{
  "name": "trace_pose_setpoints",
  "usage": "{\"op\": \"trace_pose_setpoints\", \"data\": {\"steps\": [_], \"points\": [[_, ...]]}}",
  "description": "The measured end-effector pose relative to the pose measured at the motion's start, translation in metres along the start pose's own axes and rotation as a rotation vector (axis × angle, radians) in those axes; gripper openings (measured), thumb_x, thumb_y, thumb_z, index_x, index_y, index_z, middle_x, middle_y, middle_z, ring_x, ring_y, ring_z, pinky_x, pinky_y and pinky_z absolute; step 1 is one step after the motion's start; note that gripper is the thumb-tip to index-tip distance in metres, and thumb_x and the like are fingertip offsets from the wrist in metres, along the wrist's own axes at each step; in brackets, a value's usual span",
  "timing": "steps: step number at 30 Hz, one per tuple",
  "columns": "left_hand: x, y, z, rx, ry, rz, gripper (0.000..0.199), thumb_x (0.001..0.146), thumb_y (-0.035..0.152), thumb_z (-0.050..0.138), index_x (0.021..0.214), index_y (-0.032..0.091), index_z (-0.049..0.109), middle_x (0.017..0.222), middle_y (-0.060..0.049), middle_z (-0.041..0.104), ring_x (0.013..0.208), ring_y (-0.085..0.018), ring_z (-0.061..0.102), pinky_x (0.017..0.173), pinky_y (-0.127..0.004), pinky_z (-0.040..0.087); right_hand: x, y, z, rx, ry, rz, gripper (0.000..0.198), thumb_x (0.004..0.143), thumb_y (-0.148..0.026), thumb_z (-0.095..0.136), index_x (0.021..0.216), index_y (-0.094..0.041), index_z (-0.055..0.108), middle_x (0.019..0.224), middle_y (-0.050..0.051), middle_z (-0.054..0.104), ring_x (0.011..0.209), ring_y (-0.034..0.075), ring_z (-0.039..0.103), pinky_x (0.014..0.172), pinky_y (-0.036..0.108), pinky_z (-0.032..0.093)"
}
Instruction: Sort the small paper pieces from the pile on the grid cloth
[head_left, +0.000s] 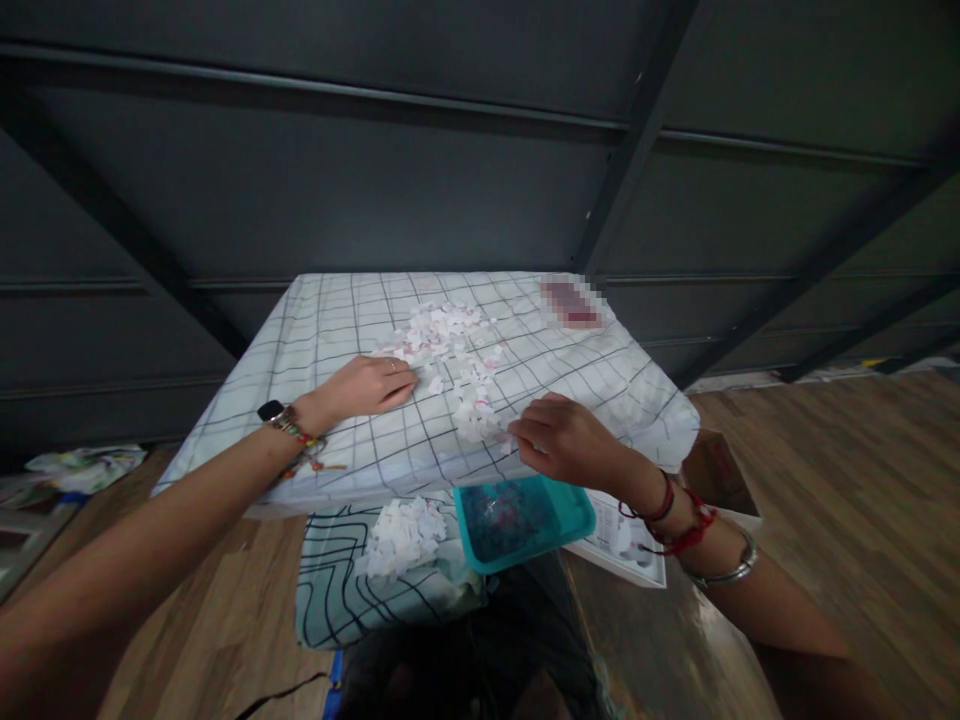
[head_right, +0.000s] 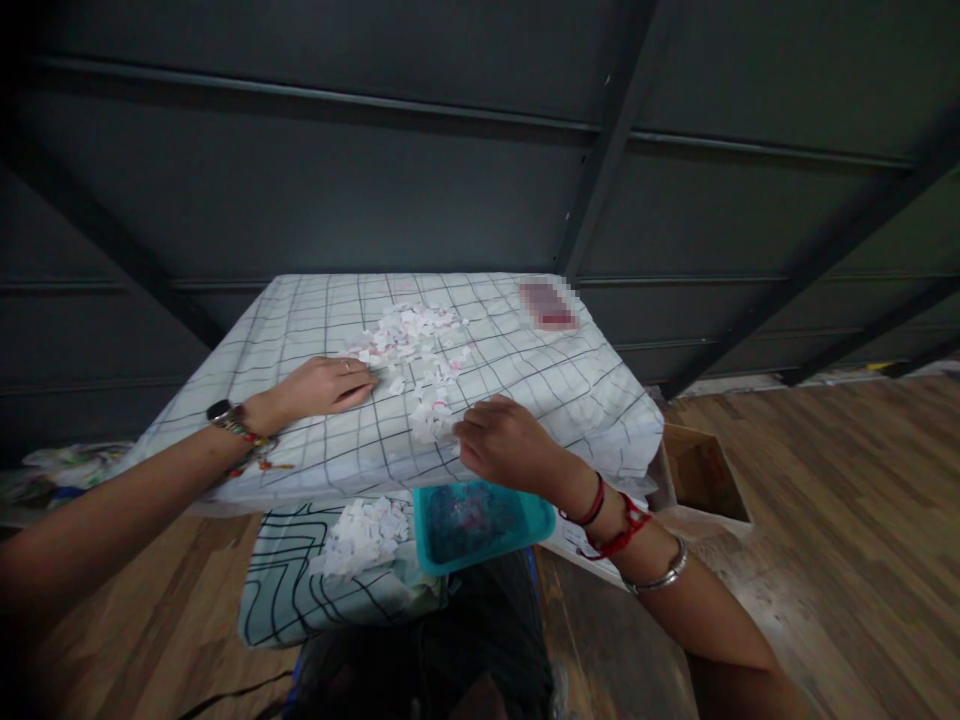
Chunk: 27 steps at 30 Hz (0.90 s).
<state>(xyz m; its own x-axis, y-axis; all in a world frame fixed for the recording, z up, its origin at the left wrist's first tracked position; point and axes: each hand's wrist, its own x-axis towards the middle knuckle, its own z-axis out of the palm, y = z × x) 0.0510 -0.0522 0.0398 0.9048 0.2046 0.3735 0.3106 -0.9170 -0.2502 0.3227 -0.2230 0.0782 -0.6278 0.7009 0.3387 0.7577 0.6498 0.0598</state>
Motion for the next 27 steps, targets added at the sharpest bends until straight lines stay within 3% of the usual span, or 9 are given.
{"op": "trace_pose_setpoints", "data": {"steps": [9, 19, 27], "points": [[0.0, 0.0, 0.0, -0.031, 0.017, -0.014, 0.033, 0.09, 0.032, 0.031, 0.081, 0.018, 0.061, 0.073, -0.004, 0.063, 0.07, -0.014, 0.059, 0.06, -0.023, 0.045, -0.011, 0.004, -0.018, 0.032, -0.011, -0.012, 0.018, 0.08, -0.013, 0.044, 0.073, -0.015, 0.06, 0.063, 0.003, 0.055, 0.063, 0.013, 0.047, 0.065, 0.028, 0.036], [0.0, 0.001, -0.001, 0.048, -0.017, 0.007, 0.031, 0.089, 0.029, 0.033, 0.082, 0.018, 0.061, 0.075, -0.004, 0.064, 0.072, -0.014, 0.059, 0.061, -0.023, 0.045, 0.01, 0.004, 0.0, 0.022, -0.007, 0.031, 0.018, 0.081, -0.016, 0.043, 0.073, -0.014, 0.059, 0.063, 0.002, 0.055, 0.061, 0.013, 0.046, 0.064, 0.027, 0.034], [0.0, -0.001, 0.0, -0.02, 0.021, -0.004, 0.032, 0.09, 0.031, 0.032, 0.081, 0.018, 0.061, 0.073, -0.004, 0.064, 0.07, -0.013, 0.059, 0.061, -0.022, 0.044, -0.01, 0.01, -0.015, -0.004, 0.013, 0.07, 0.019, 0.081, -0.014, 0.043, 0.072, -0.014, 0.06, 0.062, 0.003, 0.053, 0.06, 0.013, 0.044, 0.062, 0.027, 0.033]]}}
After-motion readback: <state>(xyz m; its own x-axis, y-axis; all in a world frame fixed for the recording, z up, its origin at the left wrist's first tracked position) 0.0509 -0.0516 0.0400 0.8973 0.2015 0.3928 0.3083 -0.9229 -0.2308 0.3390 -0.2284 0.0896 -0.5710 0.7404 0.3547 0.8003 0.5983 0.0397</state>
